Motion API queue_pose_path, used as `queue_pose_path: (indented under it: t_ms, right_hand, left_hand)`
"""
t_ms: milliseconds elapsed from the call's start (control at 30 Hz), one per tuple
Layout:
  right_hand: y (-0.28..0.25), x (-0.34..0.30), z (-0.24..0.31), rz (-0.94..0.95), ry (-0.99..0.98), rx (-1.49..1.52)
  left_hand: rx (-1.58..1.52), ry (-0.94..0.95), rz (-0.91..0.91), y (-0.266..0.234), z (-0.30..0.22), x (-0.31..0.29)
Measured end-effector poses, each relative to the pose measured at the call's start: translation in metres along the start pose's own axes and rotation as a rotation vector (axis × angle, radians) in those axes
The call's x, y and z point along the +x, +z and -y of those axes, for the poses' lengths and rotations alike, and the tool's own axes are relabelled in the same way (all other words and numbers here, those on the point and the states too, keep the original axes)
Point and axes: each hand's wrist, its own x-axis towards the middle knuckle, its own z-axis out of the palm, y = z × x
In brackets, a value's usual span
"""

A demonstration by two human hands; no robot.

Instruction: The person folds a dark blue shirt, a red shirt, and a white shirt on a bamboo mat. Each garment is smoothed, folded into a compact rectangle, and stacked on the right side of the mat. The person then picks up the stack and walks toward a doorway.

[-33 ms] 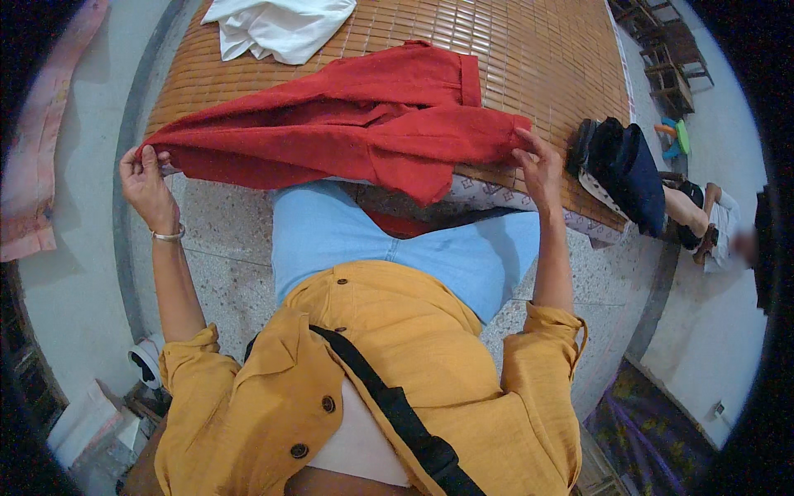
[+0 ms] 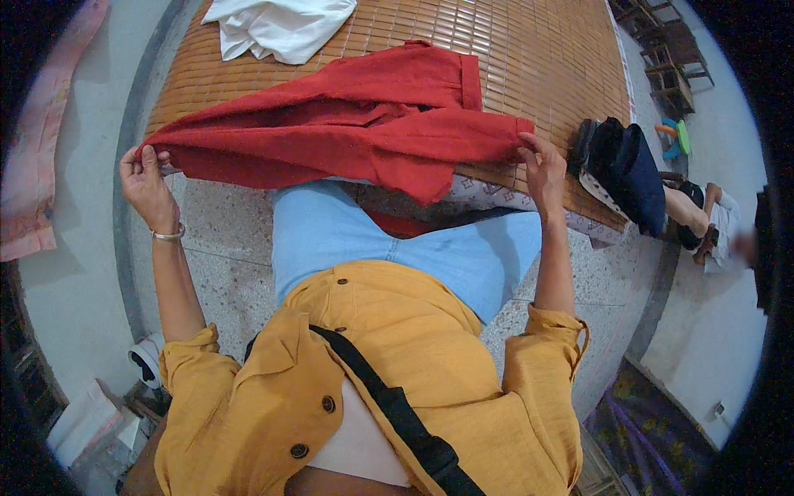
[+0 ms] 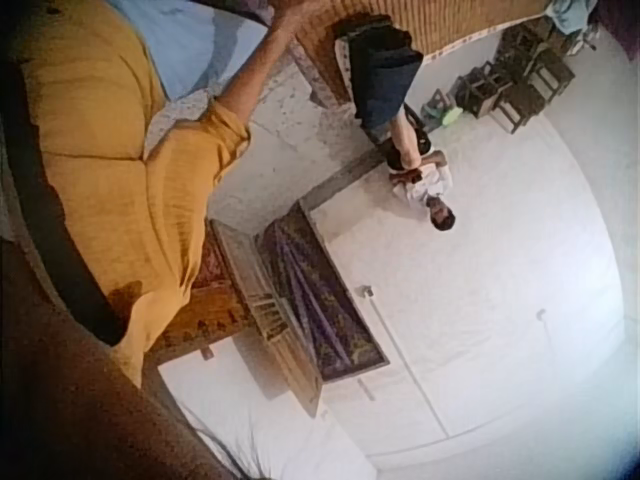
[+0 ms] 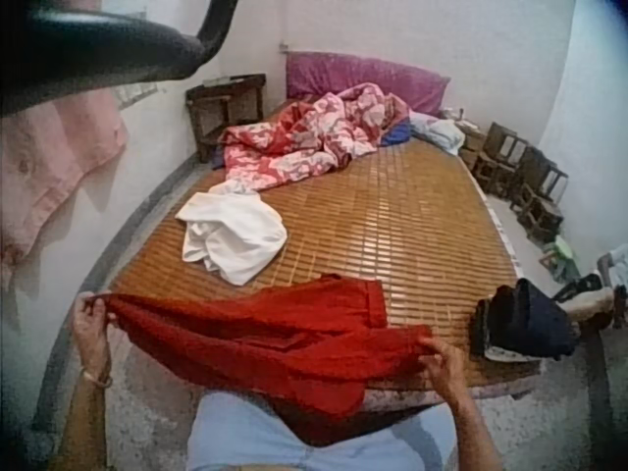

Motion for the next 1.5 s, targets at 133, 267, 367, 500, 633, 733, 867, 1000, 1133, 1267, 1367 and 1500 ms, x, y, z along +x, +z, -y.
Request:
queue_pose_path:
  t_ms: [133, 267, 367, 500, 633, 733, 867, 1000, 1133, 1267, 1367, 1500]
  right_hand:
    - [-0.024, 0.009, 0.04, -0.104, -0.322, -0.285]
    - [-0.036, 0.004, 0.052, 0.287, 0.079, 0.474]
    - [-0.021, 0.019, 0.051, 0.306, 0.083, 0.471]
    - [0.029, 0.044, 0.02, 0.297, 0.21, 0.656]
    - [0.08, 0.07, -0.007, 0.297, 0.349, 0.715]
    - [0.097, 0.088, -0.009, 0.302, 0.469, 0.66]
    - [0.112, 0.1, -0.016, 0.35, 0.568, 0.795]
    - [0.099, 0.102, -0.015, 0.258, 0.389, 0.785]
    - [0.029, 0.106, 0.014, 0.07, 0.156, 0.826]
    - [-0.047, 0.102, 0.038, -0.119, -0.042, 0.871]
    - [-0.082, 0.095, 0.055, -0.177, -0.111, 0.652]
    - [-0.104, 0.091, 0.072, -0.25, -0.364, 0.21]
  left_hand:
    - [-0.005, 0.0, -0.027, -0.001, -0.005, -0.001]
    - [0.077, -0.026, -0.026, 0.005, -0.01, -0.002]
    - [0.072, -0.013, -0.013, 0.008, -0.009, -0.002]
    - [0.058, -0.021, 0.005, 0.016, -0.006, -0.002]
    - [0.045, -0.023, 0.028, 0.015, -0.008, -0.002]
    - [0.047, 0.004, 0.003, 0.015, -0.01, -0.002]
    - [0.018, -0.019, -0.03, 0.017, -0.015, -0.005]
    - [0.14, 0.017, -0.055, 0.005, -0.017, 0.004]
    - [0.322, 0.206, -0.126, -0.028, -0.034, 0.038]
    - [0.403, 0.254, -0.193, -0.034, -0.067, 0.065]
    - [0.316, 0.297, -0.161, -0.03, -0.082, 0.079]
    - [0.421, 0.378, -0.13, -0.017, -0.105, 0.087]
